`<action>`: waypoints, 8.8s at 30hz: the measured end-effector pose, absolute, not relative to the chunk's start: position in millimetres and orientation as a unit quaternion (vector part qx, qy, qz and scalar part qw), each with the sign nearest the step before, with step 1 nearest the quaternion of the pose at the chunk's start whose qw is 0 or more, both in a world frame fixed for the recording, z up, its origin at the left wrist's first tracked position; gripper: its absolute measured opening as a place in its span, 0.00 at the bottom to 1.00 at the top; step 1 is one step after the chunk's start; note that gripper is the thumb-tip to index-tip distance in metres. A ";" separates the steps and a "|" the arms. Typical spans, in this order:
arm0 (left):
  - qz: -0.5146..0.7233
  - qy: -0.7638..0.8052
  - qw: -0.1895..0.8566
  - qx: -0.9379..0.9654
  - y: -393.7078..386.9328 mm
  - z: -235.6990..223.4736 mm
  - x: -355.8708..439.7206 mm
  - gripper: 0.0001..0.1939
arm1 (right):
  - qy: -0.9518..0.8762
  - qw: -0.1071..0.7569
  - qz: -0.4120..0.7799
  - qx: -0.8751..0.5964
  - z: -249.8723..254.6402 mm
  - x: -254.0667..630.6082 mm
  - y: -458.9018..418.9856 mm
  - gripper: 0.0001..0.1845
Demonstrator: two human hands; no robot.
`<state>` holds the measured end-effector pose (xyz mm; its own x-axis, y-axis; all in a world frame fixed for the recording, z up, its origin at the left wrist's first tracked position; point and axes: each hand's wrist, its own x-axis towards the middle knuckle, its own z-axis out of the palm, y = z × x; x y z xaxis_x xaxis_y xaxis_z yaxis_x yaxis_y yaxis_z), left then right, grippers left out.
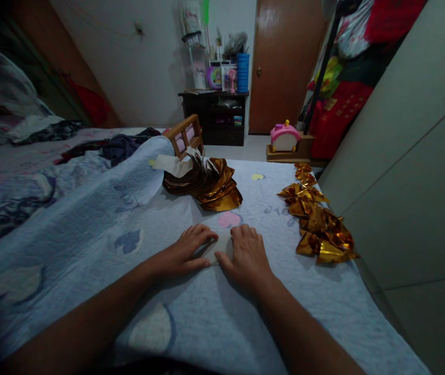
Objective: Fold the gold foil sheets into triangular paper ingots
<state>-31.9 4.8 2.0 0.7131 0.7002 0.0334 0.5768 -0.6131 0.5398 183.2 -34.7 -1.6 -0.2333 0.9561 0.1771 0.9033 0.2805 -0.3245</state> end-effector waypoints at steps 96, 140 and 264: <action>0.528 0.347 0.500 0.593 -9.0 8.3 -9.6 0.35 | -0.553 0.456 0.545 -0.435 8.1 201.2 -21.3 0.14; 0.400 0.353 0.655 0.535 -12.7 11.4 -2.5 0.20 | -0.436 0.481 0.634 -0.420 4.8 196.2 -23.1 0.18; 0.226 0.511 0.216 0.801 -5.7 3.5 -4.1 0.08 | -0.728 0.194 0.140 -0.642 0.7 185.8 -20.7 0.12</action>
<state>-4.1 -5.7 3.5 0.3753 0.9161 0.1409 0.7211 -0.3841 0.5766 185.8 -20.7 0.7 -0.0992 0.9897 0.1030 0.8807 0.1355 -0.4539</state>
